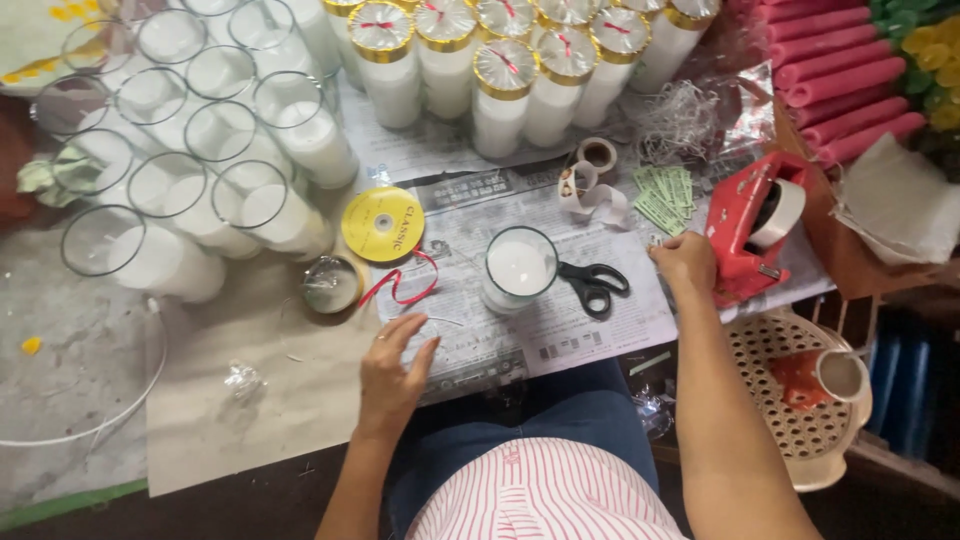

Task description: The person is sealing glass candles with gold lids, trimming excess material with scissors, and applying labels to the jars.

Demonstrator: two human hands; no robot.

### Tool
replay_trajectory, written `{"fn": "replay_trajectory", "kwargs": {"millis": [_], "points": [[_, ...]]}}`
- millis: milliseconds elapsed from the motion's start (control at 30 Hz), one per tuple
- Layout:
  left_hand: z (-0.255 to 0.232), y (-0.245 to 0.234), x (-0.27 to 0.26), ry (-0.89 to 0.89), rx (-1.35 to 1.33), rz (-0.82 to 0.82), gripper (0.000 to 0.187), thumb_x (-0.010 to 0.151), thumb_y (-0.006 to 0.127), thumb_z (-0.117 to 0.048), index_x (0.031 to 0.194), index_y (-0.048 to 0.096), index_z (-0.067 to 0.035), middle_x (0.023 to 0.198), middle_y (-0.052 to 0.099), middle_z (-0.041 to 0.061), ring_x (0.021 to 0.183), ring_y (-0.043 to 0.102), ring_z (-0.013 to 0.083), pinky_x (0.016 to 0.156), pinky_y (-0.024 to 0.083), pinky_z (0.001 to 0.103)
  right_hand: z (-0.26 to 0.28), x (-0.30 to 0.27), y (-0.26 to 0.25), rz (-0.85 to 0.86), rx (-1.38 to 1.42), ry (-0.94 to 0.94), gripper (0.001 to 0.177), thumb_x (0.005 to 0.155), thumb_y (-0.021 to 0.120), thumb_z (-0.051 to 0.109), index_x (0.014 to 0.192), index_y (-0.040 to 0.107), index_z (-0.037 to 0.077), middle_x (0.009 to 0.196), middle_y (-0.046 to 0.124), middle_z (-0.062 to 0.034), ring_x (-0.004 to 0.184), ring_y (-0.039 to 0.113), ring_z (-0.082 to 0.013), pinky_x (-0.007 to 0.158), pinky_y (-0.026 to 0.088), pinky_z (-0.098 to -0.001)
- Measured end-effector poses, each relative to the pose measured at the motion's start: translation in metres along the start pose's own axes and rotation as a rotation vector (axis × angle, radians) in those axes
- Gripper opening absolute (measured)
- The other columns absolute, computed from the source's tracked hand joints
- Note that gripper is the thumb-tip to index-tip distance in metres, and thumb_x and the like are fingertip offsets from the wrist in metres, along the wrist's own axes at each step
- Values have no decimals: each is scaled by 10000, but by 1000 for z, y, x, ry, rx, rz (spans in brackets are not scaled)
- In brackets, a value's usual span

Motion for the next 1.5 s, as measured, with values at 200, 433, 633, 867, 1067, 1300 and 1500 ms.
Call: {"fn": "replay_trajectory", "kwargs": {"millis": [200, 433, 633, 867, 1067, 1300, 1500], "points": [[-27, 35, 42, 46, -209, 131, 675, 801, 810, -158, 1419, 542, -107, 1282, 639, 185, 1172, 616, 382, 1010, 481, 478, -3, -8, 4, -86, 120, -54, 397, 788, 808, 333, 1139, 729, 165, 1013, 749, -70, 1102, 683, -312, 872, 568, -461], [-21, 105, 82, 26, -407, 298, 1202, 518, 987, -394, 1545, 425, -124, 1456, 565, 227, 1362, 529, 418, 1172, 393, 486, 24, -96, -21, 16, 567, -288, 226, 895, 755, 98, 1104, 748, 11, 909, 729, -219, 782, 669, -234, 616, 565, -329], [-28, 101, 45, 62, -115, 95, 1221, 601, 882, -690, 1522, 398, -51, 1424, 507, 195, 1320, 511, 362, 1183, 376, 437, 11, -151, -7, 149, 650, -284, 225, 900, 729, 54, 1123, 756, 43, 931, 759, -198, 760, 736, -241, 613, 598, -327], [-30, 83, 77, -105, -400, 537, 1372, 580, 967, -283, 1637, 127, -38, 1538, 382, 362, 1368, 394, 602, 1050, 392, 698, 12, -176, 21, 336, 760, -172, 274, 840, 752, 20, 1111, 755, -26, 879, 768, -212, 683, 741, -203, 557, 591, -276], [-23, 115, 88, -244, -534, 650, 1207, 439, 1035, -191, 1501, 472, -77, 1356, 625, 215, 1271, 592, 329, 1058, 468, 498, 19, -196, 3, 215, 694, -329, 200, 829, 753, -20, 1028, 772, -14, 853, 744, -223, 743, 767, -286, 596, 624, -356], [-7, 140, 48, -575, -802, 357, 898, 643, 886, -468, 1369, 540, -70, 1159, 662, 173, 1008, 667, 288, 835, 584, 471, 64, -234, -62, -46, 679, -555, 164, 884, 728, 26, 995, 769, 139, 861, 703, -1, 824, 715, -146, 690, 605, -250], [-54, 139, -9, -1066, -1220, 245, 915, 761, 637, -767, 1387, 582, -103, 1125, 715, 173, 863, 709, 291, 746, 600, 439, 140, -288, -118, -284, 632, -1087, 139, 886, 746, 13, 976, 792, 108, 842, 691, -12, 764, 698, -182, 670, 617, -291]]}}
Point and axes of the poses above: each hand's wrist, its own x-axis towards the middle knuckle, its own y-axis out of the palm, z = x × y, the point moved 5 cm from there along x, towards the middle knuckle
